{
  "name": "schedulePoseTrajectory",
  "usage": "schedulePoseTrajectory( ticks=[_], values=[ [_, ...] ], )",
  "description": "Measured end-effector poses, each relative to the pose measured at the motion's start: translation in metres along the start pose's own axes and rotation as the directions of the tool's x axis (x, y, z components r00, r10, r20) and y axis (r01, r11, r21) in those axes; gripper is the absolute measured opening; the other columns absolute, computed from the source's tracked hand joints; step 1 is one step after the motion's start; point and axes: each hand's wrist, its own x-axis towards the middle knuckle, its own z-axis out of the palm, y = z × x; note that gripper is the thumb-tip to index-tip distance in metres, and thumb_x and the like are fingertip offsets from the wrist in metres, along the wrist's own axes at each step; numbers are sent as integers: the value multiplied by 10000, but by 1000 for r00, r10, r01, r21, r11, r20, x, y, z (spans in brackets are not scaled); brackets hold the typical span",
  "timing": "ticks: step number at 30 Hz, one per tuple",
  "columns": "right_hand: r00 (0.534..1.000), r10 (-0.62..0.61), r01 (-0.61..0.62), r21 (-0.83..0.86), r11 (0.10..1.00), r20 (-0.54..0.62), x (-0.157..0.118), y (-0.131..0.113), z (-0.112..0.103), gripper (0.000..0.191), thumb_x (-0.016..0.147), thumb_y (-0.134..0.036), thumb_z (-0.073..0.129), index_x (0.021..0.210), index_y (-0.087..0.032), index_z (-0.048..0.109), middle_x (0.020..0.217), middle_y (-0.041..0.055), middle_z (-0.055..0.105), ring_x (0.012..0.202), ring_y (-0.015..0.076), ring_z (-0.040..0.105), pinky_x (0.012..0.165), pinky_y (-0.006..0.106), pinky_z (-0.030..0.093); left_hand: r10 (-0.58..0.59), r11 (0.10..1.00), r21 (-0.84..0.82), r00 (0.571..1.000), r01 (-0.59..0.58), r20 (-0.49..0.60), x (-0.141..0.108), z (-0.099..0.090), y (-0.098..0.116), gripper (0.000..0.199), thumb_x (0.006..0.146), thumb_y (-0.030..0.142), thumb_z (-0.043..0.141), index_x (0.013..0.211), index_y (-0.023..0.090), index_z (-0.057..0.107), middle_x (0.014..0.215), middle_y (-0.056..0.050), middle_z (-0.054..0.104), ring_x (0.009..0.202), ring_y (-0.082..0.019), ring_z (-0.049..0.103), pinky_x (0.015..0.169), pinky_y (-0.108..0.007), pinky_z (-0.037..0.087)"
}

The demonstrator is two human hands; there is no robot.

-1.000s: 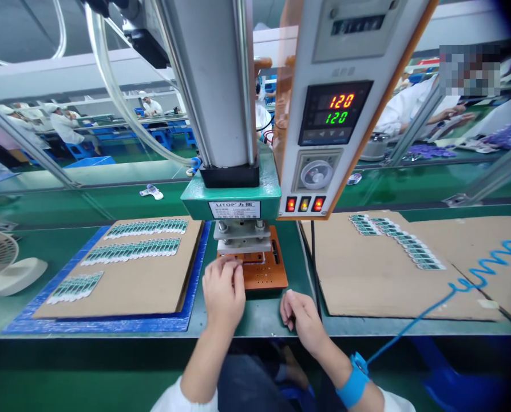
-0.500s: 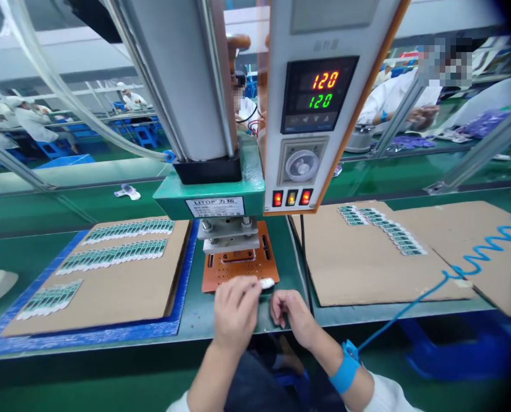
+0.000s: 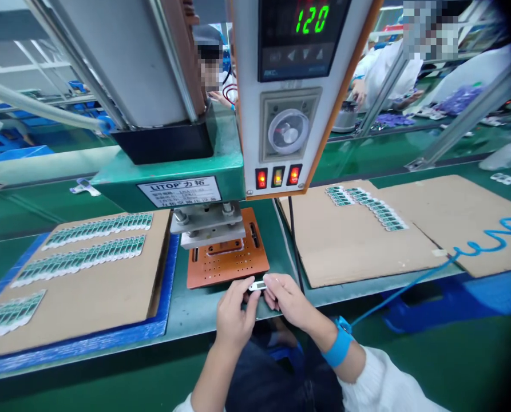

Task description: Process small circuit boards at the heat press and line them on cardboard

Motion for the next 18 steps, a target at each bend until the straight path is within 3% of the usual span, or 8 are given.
schedulePoseTrajectory(
  ticks=[10,18],
  values=[
    [999,2,-5,84,996,36,3,-2,0,579,946,-629,483,555,-204,445,483,-28,473,451,96,393,479,249,293,6,1000,10,1000,-6,-12,0,0,-2,184,946,172,583,1124,155,627,801,-19,668,634,-113,639,599,-207,536],
    [998,-15,13,40,999,63,2,-1,-4,492,966,-487,502,570,-195,485,536,-20,485,514,113,441,538,255,353,-7,999,31,999,8,-34,-3,2,-4,174,946,188,590,1108,150,642,823,-34,700,671,-127,676,630,-214,559]
  ],
)
